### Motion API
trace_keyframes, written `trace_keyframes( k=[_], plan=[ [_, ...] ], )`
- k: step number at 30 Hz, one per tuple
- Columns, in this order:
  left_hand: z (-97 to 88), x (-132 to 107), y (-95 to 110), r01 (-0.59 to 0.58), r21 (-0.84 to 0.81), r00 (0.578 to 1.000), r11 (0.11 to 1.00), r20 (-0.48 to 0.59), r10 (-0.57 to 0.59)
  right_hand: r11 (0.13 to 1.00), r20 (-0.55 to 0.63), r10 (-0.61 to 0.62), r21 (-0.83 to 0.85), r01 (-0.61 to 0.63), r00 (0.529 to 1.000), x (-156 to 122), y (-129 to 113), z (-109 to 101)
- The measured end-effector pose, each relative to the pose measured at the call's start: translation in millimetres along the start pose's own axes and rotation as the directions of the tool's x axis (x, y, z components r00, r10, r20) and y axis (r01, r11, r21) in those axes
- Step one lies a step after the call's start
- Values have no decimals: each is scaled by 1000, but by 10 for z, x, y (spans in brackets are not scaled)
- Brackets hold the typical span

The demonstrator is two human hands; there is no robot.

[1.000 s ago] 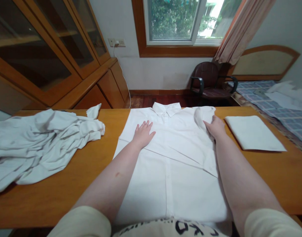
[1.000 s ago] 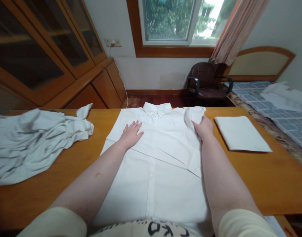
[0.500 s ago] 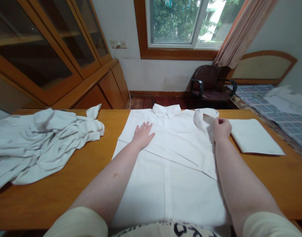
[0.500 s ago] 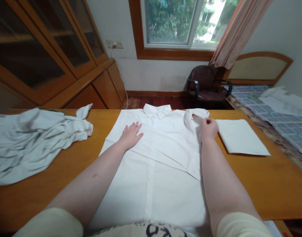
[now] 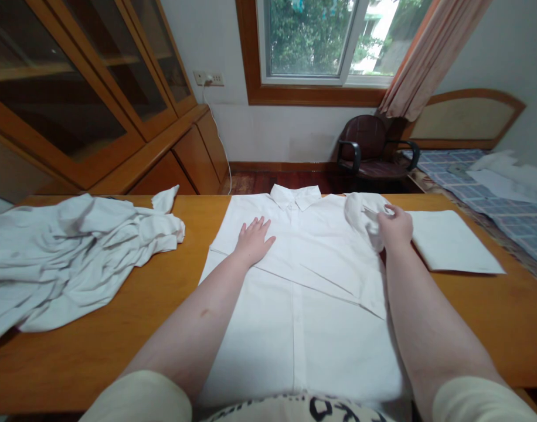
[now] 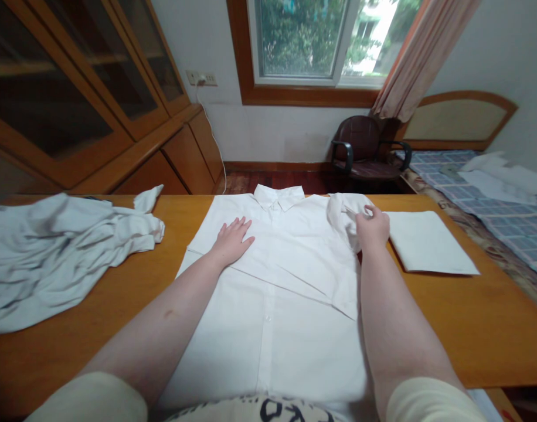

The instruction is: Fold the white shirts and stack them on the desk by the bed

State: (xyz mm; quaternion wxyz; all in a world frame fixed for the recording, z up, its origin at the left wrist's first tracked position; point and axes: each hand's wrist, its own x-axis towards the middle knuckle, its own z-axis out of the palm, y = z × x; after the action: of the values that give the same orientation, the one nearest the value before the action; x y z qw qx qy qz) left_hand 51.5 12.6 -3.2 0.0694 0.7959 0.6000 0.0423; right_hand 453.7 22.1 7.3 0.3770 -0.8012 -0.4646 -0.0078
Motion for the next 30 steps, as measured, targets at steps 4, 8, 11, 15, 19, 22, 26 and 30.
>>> trace_keyframes(
  k=[4, 8, 11, 15, 19, 22, 26, 30],
  plan=[
    [6, 2, -1, -1, 8, 1000, 1000, -3, 1, 989, 54, 115, -101, -109, 992, -16, -31, 5],
    [0, 2, 8, -4, 11, 1000, 1000, -9, 4, 988, -44, 130, -82, -133, 991, 4, 20, 19],
    [-8, 1, 15, 2, 7, 1000, 1000, -1, -1, 998, -232, 50, -34, -60, 972, 24, 59, 16],
    [-11, 1, 13, 8, 5, 1000, 1000, 6, -8, 986, -459, -81, 93, 139, 884, 29, 57, 13],
    [-4, 0, 6, 4, 2, 1000, 1000, 4, -4, 960, -456, -132, 164, 229, 880, 7, 33, 22],
    [1, -1, 3, 1, -3, 1000, 1000, 4, -1, 982, -300, -34, 166, 87, 953, -7, 19, 20],
    [9, -1, 0, -5, -3, 1000, 1000, -1, 5, 998, -69, 48, 50, -45, 996, 0, -6, 9],
    [11, 0, 2, -4, 2, 1000, 1000, -3, 4, 990, 143, 76, -127, -58, 987, 26, -4, 34]
  ],
)
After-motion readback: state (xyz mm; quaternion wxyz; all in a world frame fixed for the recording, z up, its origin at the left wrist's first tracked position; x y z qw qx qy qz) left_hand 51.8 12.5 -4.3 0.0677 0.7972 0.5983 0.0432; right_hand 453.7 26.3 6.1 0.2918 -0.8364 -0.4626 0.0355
